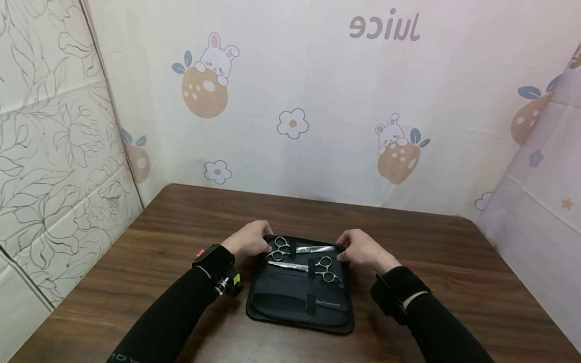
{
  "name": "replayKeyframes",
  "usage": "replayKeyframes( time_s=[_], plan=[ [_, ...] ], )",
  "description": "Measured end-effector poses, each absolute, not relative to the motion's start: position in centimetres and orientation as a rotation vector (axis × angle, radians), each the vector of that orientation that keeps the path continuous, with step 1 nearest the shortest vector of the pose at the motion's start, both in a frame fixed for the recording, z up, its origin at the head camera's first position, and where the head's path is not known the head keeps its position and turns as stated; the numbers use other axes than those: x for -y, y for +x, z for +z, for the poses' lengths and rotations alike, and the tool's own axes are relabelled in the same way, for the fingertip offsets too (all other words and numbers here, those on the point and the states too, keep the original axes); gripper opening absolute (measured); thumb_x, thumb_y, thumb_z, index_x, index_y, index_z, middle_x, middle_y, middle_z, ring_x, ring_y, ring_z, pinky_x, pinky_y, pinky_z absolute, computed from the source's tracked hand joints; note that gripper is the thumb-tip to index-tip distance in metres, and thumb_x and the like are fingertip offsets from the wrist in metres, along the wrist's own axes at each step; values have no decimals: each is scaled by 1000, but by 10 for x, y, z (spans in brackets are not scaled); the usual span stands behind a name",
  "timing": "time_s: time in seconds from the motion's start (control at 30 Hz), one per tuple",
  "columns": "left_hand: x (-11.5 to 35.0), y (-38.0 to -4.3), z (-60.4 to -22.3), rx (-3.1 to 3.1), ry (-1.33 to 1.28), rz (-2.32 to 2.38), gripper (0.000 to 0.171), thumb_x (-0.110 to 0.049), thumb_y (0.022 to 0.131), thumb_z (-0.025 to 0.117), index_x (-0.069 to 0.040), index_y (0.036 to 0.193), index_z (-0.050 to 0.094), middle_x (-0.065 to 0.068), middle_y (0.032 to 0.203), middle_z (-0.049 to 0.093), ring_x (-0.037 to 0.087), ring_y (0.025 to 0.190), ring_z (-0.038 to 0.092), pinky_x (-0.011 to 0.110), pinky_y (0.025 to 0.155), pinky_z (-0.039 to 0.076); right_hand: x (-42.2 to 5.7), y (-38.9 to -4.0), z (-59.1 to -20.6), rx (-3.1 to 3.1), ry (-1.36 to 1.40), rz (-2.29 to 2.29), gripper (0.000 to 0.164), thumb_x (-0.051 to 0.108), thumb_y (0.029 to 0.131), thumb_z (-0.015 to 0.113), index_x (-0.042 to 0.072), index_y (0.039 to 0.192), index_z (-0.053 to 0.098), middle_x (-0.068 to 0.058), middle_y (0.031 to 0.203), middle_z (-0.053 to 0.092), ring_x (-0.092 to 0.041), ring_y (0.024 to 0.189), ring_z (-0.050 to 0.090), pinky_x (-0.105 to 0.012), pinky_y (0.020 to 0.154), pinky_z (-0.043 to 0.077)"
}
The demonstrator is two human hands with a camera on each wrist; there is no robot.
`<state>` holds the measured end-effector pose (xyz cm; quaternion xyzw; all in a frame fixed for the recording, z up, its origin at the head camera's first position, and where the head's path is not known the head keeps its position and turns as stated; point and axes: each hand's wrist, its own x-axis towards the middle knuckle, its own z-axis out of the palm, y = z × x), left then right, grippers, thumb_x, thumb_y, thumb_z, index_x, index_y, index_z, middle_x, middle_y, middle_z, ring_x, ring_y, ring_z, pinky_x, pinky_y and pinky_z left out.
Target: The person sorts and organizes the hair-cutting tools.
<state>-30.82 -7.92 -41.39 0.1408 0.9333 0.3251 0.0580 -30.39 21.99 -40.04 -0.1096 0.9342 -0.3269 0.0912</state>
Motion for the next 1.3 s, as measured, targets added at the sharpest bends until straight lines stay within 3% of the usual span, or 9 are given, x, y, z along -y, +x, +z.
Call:
replayKeyframes(
  time_s=[0.23,0.43,0.6,1.3],
  plan=[
    [76,-309,-410,-2861,403,1035,24,-2,91,73,-4,112,62,13,111,64,25,97,58,43,91,49,-219,-307,-397,-2841,-343,-947,26,-3,87,74,-3,111,65,-15,102,62,-24,84,62,-34,65,55],
    [76,-307,-406,-2887,432,1074,24,-1,91,72,-4,113,62,14,117,64,26,101,59,45,94,48,-219,-306,-393,-2912,-394,-908,23,-3,87,73,-2,109,64,-15,103,61,-28,90,58,-39,76,51],
    [76,-308,-405,-2904,456,1122,24,1,92,71,-3,113,62,15,114,64,27,101,59,45,94,49,-218,-306,-393,-2964,-407,-906,21,-2,89,72,0,108,64,-15,106,61,-30,96,57,-44,85,50],
    [76,-312,-406,-2969,531,1256,18,3,92,68,-5,107,61,12,108,65,25,98,60,41,88,51,-219,-303,-390,-3094,-507,-961,18,-4,90,69,2,106,63,-14,104,63,-29,94,59,-44,83,50]
  ],
)
